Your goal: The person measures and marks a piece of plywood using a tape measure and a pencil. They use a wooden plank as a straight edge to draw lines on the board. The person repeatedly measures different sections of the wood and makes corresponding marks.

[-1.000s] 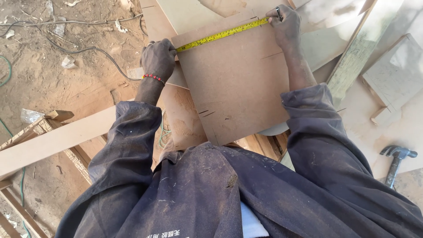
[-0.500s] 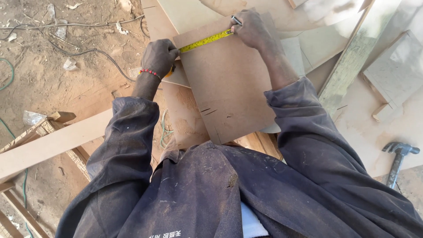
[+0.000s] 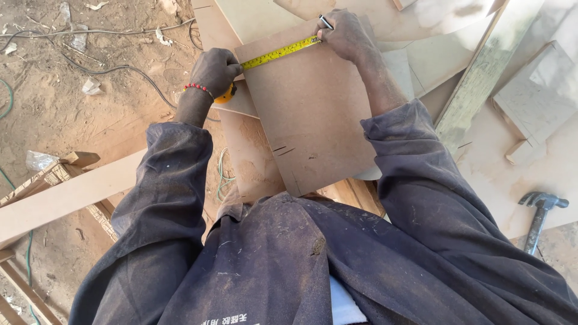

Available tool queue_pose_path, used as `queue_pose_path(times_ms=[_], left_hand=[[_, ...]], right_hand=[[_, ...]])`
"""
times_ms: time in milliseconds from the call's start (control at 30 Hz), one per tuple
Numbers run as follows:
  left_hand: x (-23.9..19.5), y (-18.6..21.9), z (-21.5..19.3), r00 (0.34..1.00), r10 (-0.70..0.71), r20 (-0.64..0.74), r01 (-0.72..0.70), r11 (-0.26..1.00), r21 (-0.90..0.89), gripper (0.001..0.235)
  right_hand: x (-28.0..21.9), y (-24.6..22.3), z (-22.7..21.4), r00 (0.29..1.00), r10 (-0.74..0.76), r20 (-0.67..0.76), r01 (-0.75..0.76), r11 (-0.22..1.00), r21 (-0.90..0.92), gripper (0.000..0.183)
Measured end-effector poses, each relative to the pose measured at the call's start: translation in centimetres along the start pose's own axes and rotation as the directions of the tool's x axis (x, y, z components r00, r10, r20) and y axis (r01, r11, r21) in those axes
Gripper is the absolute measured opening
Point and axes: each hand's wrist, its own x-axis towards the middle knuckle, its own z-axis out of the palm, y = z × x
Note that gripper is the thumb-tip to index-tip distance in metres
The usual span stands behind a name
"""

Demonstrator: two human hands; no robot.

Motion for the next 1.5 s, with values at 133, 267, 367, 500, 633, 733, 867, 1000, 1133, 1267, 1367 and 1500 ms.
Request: queue_pose_path(times_ms=[133, 267, 367, 500, 633, 733, 867, 1000, 1133, 1267, 1367, 1500], left_hand=[[0.1, 0.0, 0.0, 0.999, -0.038, 0.022, 0.037, 0.999, 0.018, 0.013], [0.4, 0.0, 0.2, 0.998, -0.049, 0.028, 0.048, 0.998, 0.047, 0.012], [0.9, -0.3, 0.6, 0.999, -0.049, 0.022, 0.047, 0.996, 0.078, 0.013], [0.9, -0.7, 0.9, 1.0, -0.016, 0.011, 0.015, 0.997, 0.077, 0.014], [0.7, -0.5, 0.9, 1.0, -0.024, 0.015, 0.023, 0.997, 0.072, 0.015], [0.7, -0.6, 0.9, 1.0, -0.022, 0.018, 0.021, 0.998, 0.064, 0.014], [1.0, -1.0, 1.2, 1.0, -0.02, 0.018, 0.019, 0.999, 0.051, 0.013], [1.0, -0.9, 1.2, 1.0, -0.024, 0.012, 0.023, 0.999, 0.043, 0.012], [0.9, -1.0, 1.2, 1.0, -0.009, -0.004, 0.009, 0.999, 0.047, 0.01], [0.4, -0.4, 0.8, 1.0, -0.025, -0.002, 0.025, 0.999, 0.046, 0.011], [0.1, 0.2, 0.4, 0.999, -0.036, 0.024, 0.035, 0.999, 0.035, 0.013], [0.0, 0.4, 0.3, 0.998, -0.061, 0.021, 0.061, 0.998, 0.019, 0.013]], right_hand=[[-0.4, -0.6, -0.2, 1.0, 0.021, 0.007, -0.021, 1.0, -0.001, 0.017], [-0.4, -0.3, 0.1, 1.0, 0.007, 0.004, -0.007, 0.999, 0.044, 0.017], [-0.2, 0.2, 0.3, 1.0, -0.002, -0.007, 0.002, 0.999, 0.036, 0.018], [0.1, 0.8, 0.6, 0.999, -0.039, -0.02, 0.04, 0.999, 0.023, 0.017], [0.1, 0.8, 0.6, 0.999, -0.045, -0.017, 0.045, 0.999, 0.029, 0.015], [-0.2, 0.4, 0.4, 0.999, -0.033, -0.011, 0.033, 0.999, 0.039, 0.016], [0.3, 1.2, 0.8, 0.998, -0.065, -0.026, 0.066, 0.997, 0.048, 0.012], [0.7, 2.1, 1.3, 0.989, -0.138, -0.054, 0.14, 0.99, 0.025, 0.014], [0.0, 1.0, 0.8, 0.996, -0.084, -0.034, 0.086, 0.995, 0.045, 0.015], [-0.3, 0.7, 0.6, 0.996, -0.088, -0.031, 0.09, 0.994, 0.064, 0.018], [-0.9, -0.1, 0.2, 0.999, -0.044, -0.02, 0.045, 0.996, 0.081, 0.019], [-1.0, -0.3, 0.3, 0.999, -0.047, -0.016, 0.048, 0.995, 0.088, 0.021]])
